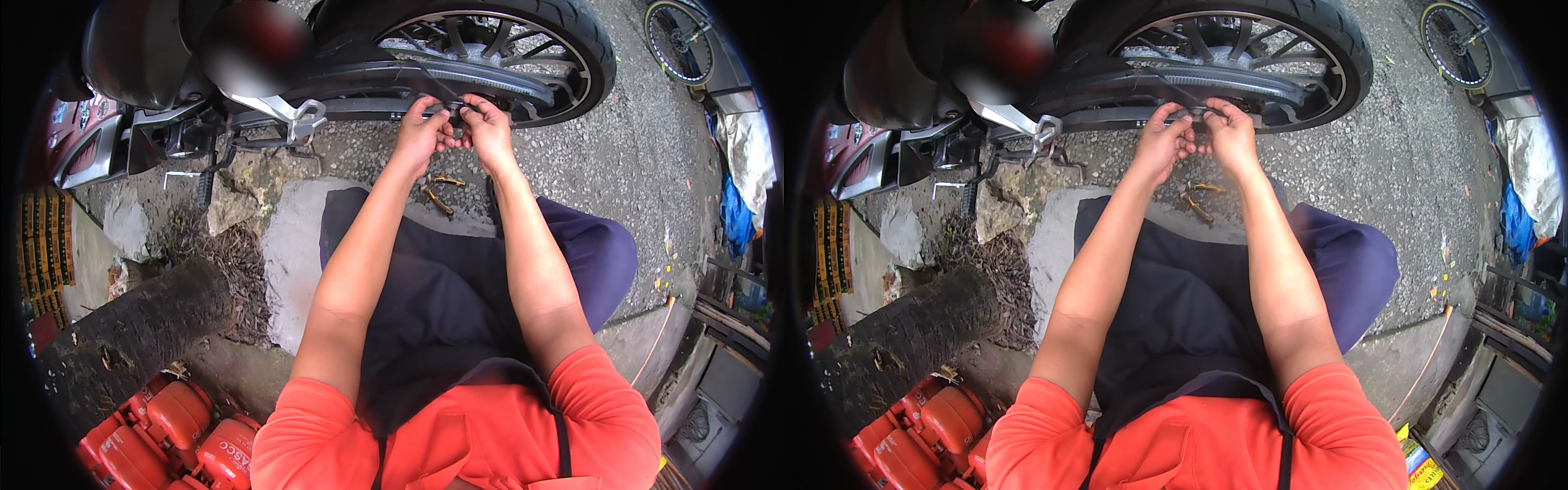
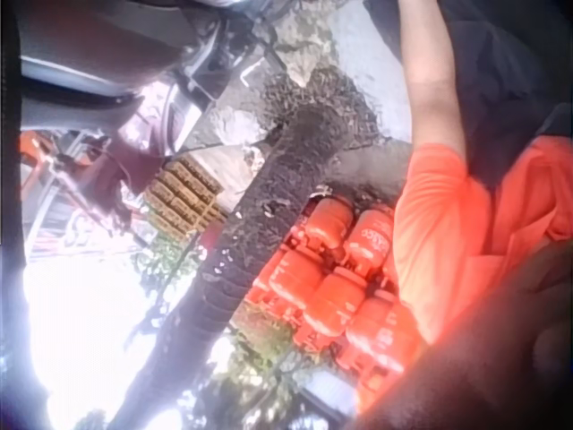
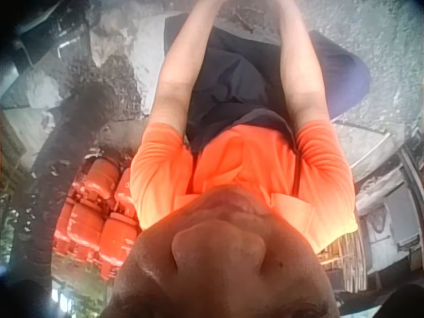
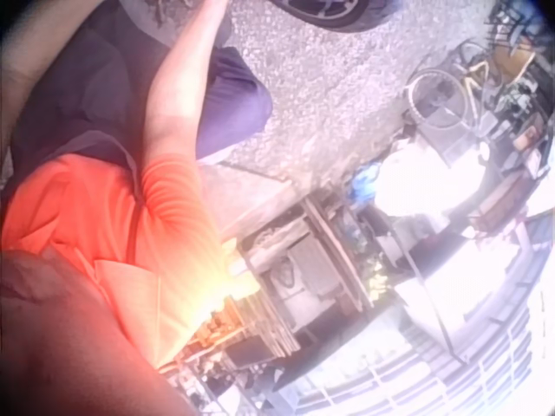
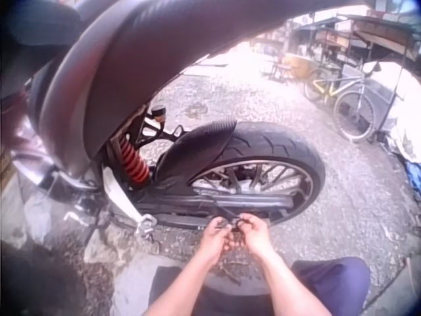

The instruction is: The person walks through a cluttered outdoor workshop, picks up pliers, and works on a motorcycle tire by removing and adjusting the inner tube. They then move to a corrugated metal wall and use pliers to adjust a wire or cable.

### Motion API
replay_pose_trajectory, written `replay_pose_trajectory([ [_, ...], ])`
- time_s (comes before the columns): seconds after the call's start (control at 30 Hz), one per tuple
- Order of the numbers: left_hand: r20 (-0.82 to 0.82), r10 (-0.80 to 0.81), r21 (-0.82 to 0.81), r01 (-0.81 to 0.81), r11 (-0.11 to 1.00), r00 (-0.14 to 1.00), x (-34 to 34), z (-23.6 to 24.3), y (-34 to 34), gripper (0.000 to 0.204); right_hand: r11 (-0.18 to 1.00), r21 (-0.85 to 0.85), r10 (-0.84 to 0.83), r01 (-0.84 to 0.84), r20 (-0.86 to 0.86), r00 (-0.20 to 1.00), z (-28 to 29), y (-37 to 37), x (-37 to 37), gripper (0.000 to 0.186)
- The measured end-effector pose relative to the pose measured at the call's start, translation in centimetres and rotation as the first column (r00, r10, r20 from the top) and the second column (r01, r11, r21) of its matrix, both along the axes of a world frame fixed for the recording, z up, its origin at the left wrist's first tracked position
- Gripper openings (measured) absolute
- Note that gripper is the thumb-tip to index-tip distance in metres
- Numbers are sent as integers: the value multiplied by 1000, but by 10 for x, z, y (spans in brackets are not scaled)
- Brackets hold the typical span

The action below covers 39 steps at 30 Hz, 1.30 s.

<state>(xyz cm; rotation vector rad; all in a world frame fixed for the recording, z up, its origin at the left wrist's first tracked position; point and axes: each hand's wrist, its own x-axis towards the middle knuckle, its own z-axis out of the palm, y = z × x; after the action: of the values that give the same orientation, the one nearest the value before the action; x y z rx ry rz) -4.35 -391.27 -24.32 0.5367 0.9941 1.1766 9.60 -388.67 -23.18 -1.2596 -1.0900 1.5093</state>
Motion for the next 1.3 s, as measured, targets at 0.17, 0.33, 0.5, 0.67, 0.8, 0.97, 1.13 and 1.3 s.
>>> replay_pose_trajectory([
  [0.17,-122,158,53,-153,987,980,13,8,-24,42,1000,-2,-3,3,-19,1000,0,-3,1,27],
  [0.33,-180,231,-40,-241,970,956,25,-30,-65,41,998,-23,51,-51,14,999,10,-8,4,26],
  [0.5,-160,263,-202,-292,935,951,42,-58,-72,35,982,38,-190,187,102,976,-1,-25,19,18],
  [0.67,-564,96,-104,-186,977,820,63,-63,-74,21,955,-80,-208,285,503,839,-81,-73,41,25],
  [0.8,-689,505,366,-352,861,520,76,-85,-69,20,952,188,-296,240,754,586,-148,-98,50,20],
  [0.97,-563,208,-34,-274,961,800,43,-73,-74,25,974,-225,200,-32,779,595,-131,-102,38,23],
  [1.13,-456,273,-51,-331,942,847,35,-58,-81,36,968,-40,175,-248,817,549,-174,-129,27,20],
  [1.3,-348,183,-246,-278,929,919,23,-43,-80,39,869,-406,492,-283,771,405,-124,-125,8,26],
])
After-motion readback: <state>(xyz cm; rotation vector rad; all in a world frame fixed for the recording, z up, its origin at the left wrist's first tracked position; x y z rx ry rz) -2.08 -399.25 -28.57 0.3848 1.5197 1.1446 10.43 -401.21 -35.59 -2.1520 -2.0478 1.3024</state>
